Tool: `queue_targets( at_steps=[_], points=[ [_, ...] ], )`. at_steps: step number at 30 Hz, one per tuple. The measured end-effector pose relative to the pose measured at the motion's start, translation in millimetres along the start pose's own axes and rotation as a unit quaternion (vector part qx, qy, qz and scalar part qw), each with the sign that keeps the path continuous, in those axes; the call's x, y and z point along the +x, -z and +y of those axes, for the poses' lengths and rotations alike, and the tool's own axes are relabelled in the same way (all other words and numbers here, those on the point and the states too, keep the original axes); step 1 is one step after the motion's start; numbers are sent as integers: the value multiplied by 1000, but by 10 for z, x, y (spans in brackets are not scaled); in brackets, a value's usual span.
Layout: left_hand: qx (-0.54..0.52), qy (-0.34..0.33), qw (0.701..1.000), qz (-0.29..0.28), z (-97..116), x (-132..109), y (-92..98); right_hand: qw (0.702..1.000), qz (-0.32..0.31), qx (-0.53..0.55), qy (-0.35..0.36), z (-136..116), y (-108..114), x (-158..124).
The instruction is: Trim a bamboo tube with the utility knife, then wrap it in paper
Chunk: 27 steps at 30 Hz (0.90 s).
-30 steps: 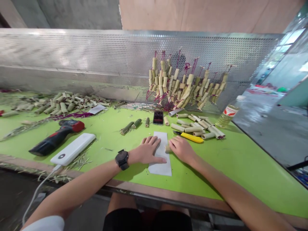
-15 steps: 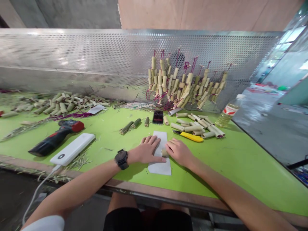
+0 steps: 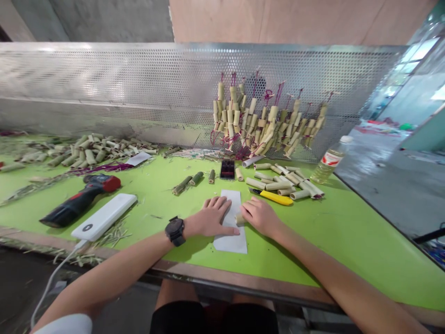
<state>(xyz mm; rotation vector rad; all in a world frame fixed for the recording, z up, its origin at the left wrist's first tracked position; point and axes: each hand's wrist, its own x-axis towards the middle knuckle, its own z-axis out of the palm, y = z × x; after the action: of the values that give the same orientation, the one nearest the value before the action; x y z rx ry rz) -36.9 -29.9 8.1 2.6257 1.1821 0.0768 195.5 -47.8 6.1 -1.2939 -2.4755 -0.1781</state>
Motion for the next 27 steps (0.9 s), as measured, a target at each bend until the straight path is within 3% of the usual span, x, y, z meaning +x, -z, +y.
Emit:
queue_targets(
  at_steps=[4, 10, 16, 23, 27],
  points=[
    [-2, 2, 1000, 2, 2, 0, -3, 999, 5, -24, -30, 84, 10, 11],
    [2, -1, 1000, -5, 24, -17, 32, 1000, -2, 20, 2, -82, -2, -11],
    [1, 4, 1000, -13, 22, -9, 36, 1000, -7, -12, -22, 53, 34, 9],
    [5, -3, 1000, -11, 34, -19, 50, 1000, -6, 22, 3, -64, -7, -21],
    [7, 2, 1000, -3, 28, -18, 30, 1000, -1, -9, -3, 40, 10, -5]
  ],
)
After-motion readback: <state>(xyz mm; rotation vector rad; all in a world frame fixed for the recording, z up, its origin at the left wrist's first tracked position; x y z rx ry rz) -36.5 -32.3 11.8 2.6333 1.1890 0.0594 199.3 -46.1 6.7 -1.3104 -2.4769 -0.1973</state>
